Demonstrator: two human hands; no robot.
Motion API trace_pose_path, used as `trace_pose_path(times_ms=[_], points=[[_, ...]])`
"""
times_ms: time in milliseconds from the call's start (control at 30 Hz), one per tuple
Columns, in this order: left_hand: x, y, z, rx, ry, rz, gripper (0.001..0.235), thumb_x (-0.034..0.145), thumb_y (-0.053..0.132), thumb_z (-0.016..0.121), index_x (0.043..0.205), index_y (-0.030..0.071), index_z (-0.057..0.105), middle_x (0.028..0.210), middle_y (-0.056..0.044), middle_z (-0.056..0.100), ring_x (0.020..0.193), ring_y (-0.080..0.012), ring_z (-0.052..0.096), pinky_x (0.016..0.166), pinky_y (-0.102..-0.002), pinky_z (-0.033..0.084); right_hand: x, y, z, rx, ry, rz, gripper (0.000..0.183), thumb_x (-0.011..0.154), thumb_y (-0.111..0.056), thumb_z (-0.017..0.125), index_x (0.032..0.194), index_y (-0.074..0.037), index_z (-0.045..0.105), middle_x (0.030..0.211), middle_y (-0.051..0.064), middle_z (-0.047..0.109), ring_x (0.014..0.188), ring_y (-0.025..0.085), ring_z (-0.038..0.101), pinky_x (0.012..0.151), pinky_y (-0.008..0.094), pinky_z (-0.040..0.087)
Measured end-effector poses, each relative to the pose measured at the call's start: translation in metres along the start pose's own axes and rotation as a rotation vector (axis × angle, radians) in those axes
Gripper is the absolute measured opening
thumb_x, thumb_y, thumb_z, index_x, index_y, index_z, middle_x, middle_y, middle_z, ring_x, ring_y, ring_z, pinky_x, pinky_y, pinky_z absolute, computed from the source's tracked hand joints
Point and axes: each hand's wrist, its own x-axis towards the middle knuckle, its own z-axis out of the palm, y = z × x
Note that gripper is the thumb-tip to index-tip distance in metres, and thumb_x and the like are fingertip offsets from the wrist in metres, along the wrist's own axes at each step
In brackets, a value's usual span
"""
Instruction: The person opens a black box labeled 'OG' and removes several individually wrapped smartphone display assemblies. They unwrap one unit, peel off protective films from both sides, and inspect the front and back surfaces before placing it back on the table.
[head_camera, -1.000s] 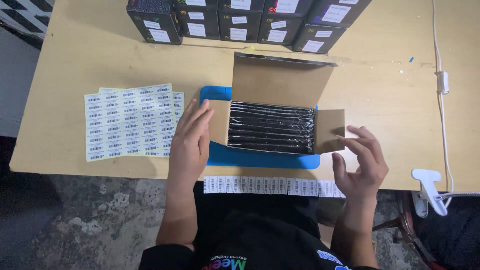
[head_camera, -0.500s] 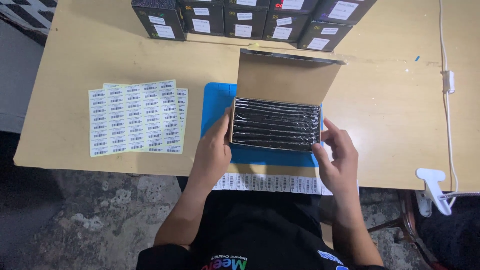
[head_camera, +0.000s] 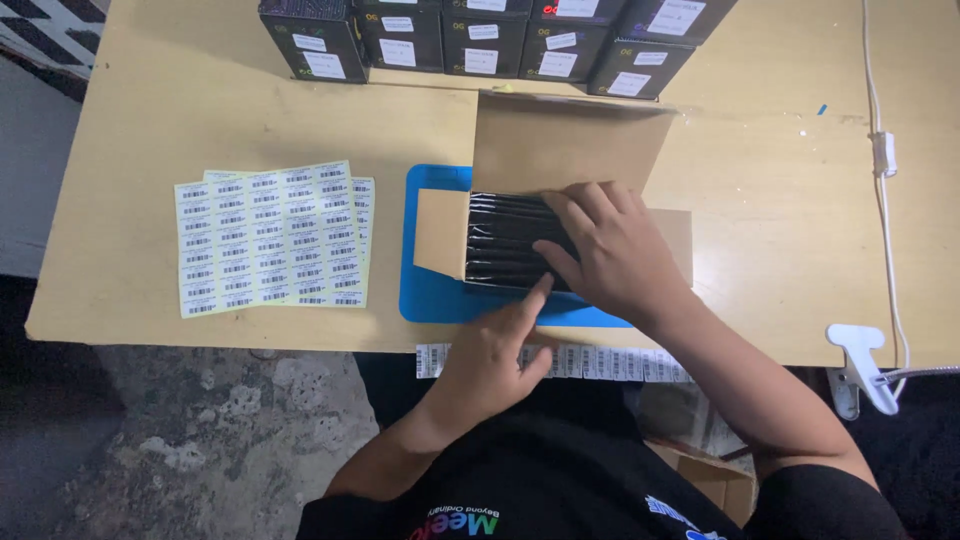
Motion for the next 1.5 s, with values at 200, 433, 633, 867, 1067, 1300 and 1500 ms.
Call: trace_pose_path(times_ms=[200, 433, 633, 867, 1067, 1300, 1500], points=[[-0.001, -0.009, 0.005, 0.089, -0.023, 0.008, 0.063, 0.088, 0.023, 0.074, 0.143, 0.003, 0.052, 0.079, -0.008, 0.069, 0.069, -0.0279, 0.072, 0.058, -0.038, 0.057, 0.000, -0.005, 0.002, 0.084, -0.133, 0.071, 0.055, 0.102, -0.054, 0.050, 0.128, -0.009, 0.069, 0.108, 0.008, 0.062, 0.102, 0.028, 0.057, 0.089, 0.038, 0.044], [-0.009, -0.017, 0.010, -0.048, -0.089, -0.015, 0.069, 0.091, 0.016, 0.070, 0.152, 0.004, 0.039, 0.072, -0.008, 0.061, 0.064, -0.0304, 0.068, 0.056, -0.041, 0.056, 0.023, -0.004, -0.027, 0.126, -0.365, 0.003, 0.054, 0.102, -0.049, 0.053, 0.126, -0.003, 0.070, 0.115, 0.017, 0.068, 0.100, 0.028, 0.070, 0.081, 0.034, 0.055], [-0.017, -0.018, 0.012, -0.120, -0.140, 0.025, 0.071, 0.090, 0.015, 0.067, 0.153, 0.004, 0.035, 0.065, -0.006, 0.054, 0.055, -0.0245, 0.060, 0.054, -0.036, 0.055, 0.055, -0.009, -0.071, 0.073, -0.649, 0.016, 0.070, 0.088, -0.059, 0.067, 0.134, -0.006, 0.065, 0.118, 0.015, 0.074, 0.098, 0.028, 0.077, 0.076, 0.034, 0.066], [-0.023, -0.019, 0.015, -0.076, -0.141, 0.016, 0.076, 0.082, 0.014, 0.066, 0.152, 0.007, 0.039, 0.061, -0.005, 0.056, 0.053, -0.0245, 0.062, 0.053, -0.036, 0.054, 0.047, -0.008, -0.034, -0.048, -0.548, -0.158, 0.093, 0.065, -0.061, 0.083, 0.130, 0.002, 0.061, 0.121, 0.021, 0.070, 0.109, 0.033, 0.073, 0.092, 0.038, 0.061], [-0.020, -0.017, 0.015, -0.027, -0.108, 0.024, 0.074, 0.081, 0.015, 0.064, 0.150, 0.004, 0.041, 0.059, -0.006, 0.056, 0.051, -0.0247, 0.062, 0.050, -0.036, 0.054, 0.037, -0.010, -0.015, -0.093, -0.451, -0.165, 0.088, 0.062, -0.061, 0.087, 0.118, 0.003, 0.063, 0.097, 0.017, 0.070, 0.094, 0.031, 0.075, 0.082, 0.036, 0.062], [-0.022, -0.016, 0.007, -0.191, -0.030, 0.022, 0.064, 0.085, 0.009, 0.067, 0.146, 0.002, 0.048, 0.076, -0.016, 0.067, 0.064, -0.0306, 0.068, 0.055, -0.041, 0.055, 0.040, -0.011, -0.027, -0.046, -0.380, -0.140, 0.085, 0.060, -0.058, 0.087, 0.114, 0.004, 0.066, 0.084, 0.014, 0.073, 0.074, 0.027, 0.076, 0.061, 0.034, 0.063], [-0.035, -0.030, 0.011, -0.150, 0.034, -0.026, 0.052, 0.088, 0.014, 0.071, 0.137, 0.002, 0.056, 0.082, -0.012, 0.070, 0.072, -0.0247, 0.071, 0.060, -0.038, 0.059, 0.039, -0.007, -0.015, -0.002, -0.383, -0.118, 0.073, 0.065, -0.054, 0.087, 0.112, -0.001, 0.070, 0.081, 0.010, 0.073, 0.066, 0.021, 0.075, 0.053, 0.028, 0.060]])
